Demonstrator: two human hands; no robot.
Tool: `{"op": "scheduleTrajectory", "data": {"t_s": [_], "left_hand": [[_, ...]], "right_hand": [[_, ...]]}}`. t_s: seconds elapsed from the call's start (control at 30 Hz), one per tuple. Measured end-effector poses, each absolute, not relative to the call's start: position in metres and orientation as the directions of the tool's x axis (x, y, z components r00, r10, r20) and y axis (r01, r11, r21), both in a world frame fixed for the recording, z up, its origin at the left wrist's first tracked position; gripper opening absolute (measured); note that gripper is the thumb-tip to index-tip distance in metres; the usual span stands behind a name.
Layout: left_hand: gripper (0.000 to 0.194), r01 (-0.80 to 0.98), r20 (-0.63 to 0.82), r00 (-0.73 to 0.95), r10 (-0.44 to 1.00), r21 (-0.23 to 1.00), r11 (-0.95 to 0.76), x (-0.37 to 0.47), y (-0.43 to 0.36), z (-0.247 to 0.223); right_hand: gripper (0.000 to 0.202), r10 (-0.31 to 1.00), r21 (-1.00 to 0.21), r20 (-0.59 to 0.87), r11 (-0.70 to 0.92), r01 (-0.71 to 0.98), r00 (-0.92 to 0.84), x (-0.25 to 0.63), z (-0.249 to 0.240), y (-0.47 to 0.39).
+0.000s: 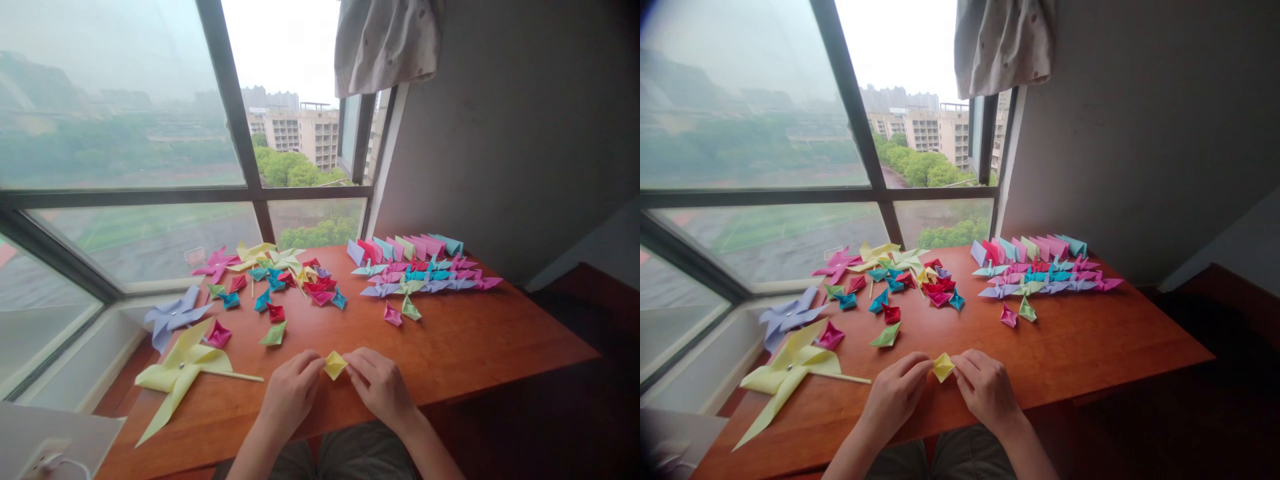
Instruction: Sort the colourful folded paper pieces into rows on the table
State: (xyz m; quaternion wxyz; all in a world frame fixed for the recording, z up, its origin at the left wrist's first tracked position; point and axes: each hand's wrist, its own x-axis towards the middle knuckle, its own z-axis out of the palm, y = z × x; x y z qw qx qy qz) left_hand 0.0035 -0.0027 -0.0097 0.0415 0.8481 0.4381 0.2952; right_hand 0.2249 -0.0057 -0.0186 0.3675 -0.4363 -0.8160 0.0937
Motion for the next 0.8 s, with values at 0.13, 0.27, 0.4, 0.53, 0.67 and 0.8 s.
{"op": "scheduleTrajectory", "data": {"t_s": [0.13,0.27,0.4,0.53,0.67,0.8], "left_hand": [[0.027,0.709,0.484,0.400,0.778,0.374,-0.597,0.002,-0.001,-0.009],[0.027,0.705,0.482,0.311,0.820,0.462,-0.539,0.001,0.000,-0.007],[0.027,0.708,0.439,0.312,0.843,0.485,-0.514,-0.001,0.000,-0.006],[0.029,0.705,0.378,0.382,0.843,0.471,-0.530,-0.001,0.000,-0.005],[0.028,0.705,0.367,0.356,0.860,0.498,-0.504,0.001,0.002,-0.004],[0.025,0.695,0.361,0.337,0.870,0.528,-0.488,0.001,0.004,-0.005]], "right_hand": [[0.016,0.766,-0.470,0.540,0.617,0.631,-0.347,0.224,-0.018,-0.005],[0.015,0.756,-0.479,0.594,0.608,0.633,-0.276,0.224,-0.021,-0.005],[0.014,0.726,-0.480,0.678,0.558,0.677,-0.117,0.242,-0.023,-0.003],[0.012,0.662,-0.427,0.748,0.440,0.790,0.036,0.296,-0.020,0.004],[0.015,0.614,-0.327,0.781,0.243,0.914,0.116,0.364,-0.020,0.020],[0.020,0.613,-0.189,0.786,0.102,0.977,0.088,0.408,-0.032,0.037]]}}
